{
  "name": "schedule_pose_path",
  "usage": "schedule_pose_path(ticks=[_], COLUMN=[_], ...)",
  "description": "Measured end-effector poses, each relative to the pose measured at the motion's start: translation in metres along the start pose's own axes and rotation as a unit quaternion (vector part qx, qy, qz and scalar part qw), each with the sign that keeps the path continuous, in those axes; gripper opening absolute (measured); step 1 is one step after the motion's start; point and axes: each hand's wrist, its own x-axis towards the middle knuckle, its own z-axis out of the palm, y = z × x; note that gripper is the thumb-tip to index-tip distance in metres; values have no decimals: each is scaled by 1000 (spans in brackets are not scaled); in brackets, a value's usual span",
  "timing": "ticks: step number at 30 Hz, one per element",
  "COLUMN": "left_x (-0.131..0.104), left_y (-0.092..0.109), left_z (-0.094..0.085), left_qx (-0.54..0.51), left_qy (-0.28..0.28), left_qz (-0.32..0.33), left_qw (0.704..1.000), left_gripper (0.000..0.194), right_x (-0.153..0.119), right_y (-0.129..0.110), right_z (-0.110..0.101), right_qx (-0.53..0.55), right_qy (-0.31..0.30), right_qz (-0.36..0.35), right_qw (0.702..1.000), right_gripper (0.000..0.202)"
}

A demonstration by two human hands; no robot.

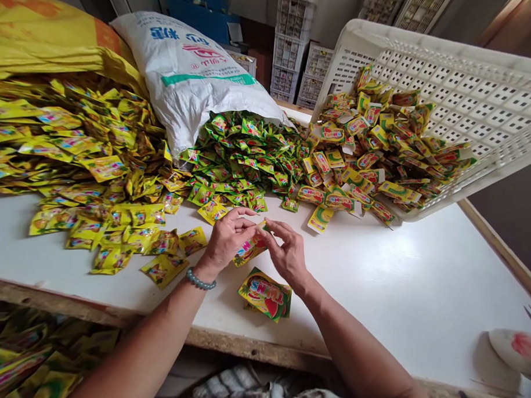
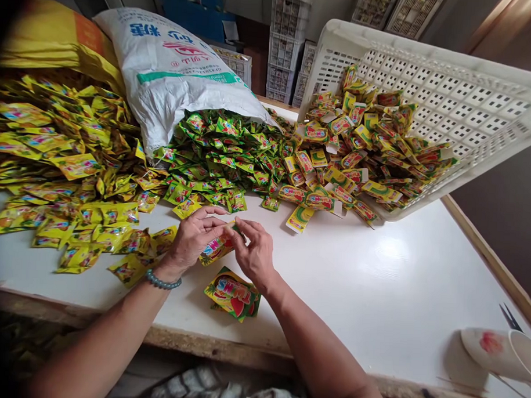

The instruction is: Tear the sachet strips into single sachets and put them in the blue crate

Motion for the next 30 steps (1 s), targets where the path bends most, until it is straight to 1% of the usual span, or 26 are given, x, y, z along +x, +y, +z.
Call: schedule_pose_path(ticks=[3,5,6,7,8,10,11,12,13,14,16,17,18,19,21,22,24,25,27,29,30], left_x=[0,-1,-3,-5,-8,-15,-19,-24,-28,-32,-40,-43,-46,-50,-56,-59,-65,-69,-76,-87,-95], left_y=[-1,0,1,2,4,6,7,7,8,10,14,16,19,22,25,26,28,28,31,39,45], left_z=[-1,0,1,3,5,10,13,15,18,20,22,23,24,24,25,25,24,22,12,-9,-25], left_qx=[-19,-35,-42,-41,-30,33,85,150,221,291,406,446,474,495,527,539,551,552,550,557,565], left_qy=[15,21,14,-5,-40,-145,-199,-245,-284,-317,-378,-403,-423,-434,-440,-439,-429,-417,-365,-283,-237], left_qz=[-7,-14,-19,-27,-38,-56,-56,-49,-35,-19,6,14,20,26,36,38,37,36,37,33,25], left_qw=[1000,999,999,999,998,987,975,957,932,902,832,799,772,752,726,718,714,721,750,780,790], left_gripper=[40,42,45,48,51,56,59,60,61,63,65,66,65,66,68,70,72,73,72,68,66], right_x=[-2,0,2,5,8,16,21,25,29,32,37,39,39,39,35,33,27,24,18,13,10], right_y=[-3,-4,-4,-2,1,10,16,23,30,37,51,57,63,67,75,76,76,74,65,53,46], right_z=[4,0,-3,-8,-15,-30,-38,-47,-55,-63,-77,-82,-86,-88,-85,-81,-68,-60,-46,-33,-29], right_qx=[-19,-4,16,41,68,102,103,93,71,38,-61,-122,-183,-237,-320,-349,-388,-401,-414,-415,-415], right_qy=[-1,-19,-23,-16,4,76,113,145,168,188,220,226,222,201,130,89,15,-13,-57,-92,-106], right_qz=[-18,7,26,46,63,86,94,100,107,111,121,126,133,144,167,169,144,121,74,44,32], right_qw=[1000,1000,999,998,996,988,984,980,977,975,966,958,948,939,924,918,910,908,906,904,903], right_gripper=[31,31,32,34,38,43,44,46,47,47,46,44,42,42,44,45,43,41,35,31,30])
